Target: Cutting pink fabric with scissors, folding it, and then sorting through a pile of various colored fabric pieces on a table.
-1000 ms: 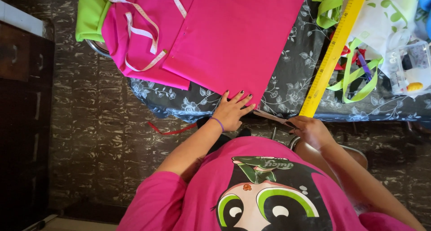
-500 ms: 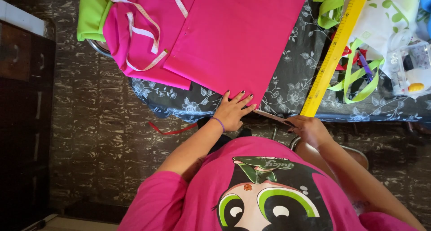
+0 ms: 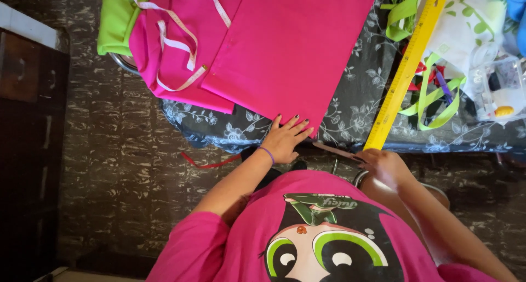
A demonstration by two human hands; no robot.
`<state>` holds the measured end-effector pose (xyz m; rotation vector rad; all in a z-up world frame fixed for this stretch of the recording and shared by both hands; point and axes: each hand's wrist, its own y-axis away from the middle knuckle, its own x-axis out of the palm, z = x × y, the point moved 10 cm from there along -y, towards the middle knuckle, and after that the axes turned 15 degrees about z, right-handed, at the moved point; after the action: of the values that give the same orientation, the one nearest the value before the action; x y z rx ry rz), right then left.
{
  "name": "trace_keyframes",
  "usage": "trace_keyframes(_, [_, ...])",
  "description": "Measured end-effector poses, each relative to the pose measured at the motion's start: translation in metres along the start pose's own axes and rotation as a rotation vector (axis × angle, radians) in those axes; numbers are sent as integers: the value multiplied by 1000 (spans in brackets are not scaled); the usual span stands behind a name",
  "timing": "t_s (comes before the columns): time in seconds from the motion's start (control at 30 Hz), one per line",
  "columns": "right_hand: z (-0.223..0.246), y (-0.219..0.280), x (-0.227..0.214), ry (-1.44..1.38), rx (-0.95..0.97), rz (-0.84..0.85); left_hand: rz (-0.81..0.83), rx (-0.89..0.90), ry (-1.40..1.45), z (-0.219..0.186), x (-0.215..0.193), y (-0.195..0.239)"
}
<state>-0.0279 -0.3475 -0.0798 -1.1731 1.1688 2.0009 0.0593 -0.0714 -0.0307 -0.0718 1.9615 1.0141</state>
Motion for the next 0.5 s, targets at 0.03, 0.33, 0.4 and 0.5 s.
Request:
trace_keyframes(0.03, [6, 8, -4, 6, 0, -6, -8, -2, -4, 4, 12, -4])
trace_keyframes(0.33, [-82, -32, -60, 2, 631, -268, -1120, -246, 307, 175, -10, 73])
trace_keyframes(0.4, [-83, -52, -81, 24, 726, -250, -1118, -570, 367, 241, 3, 91])
trace_keyframes(0.5, [-108, -82, -65, 107, 851, -144, -865, -858, 599, 312, 15, 109])
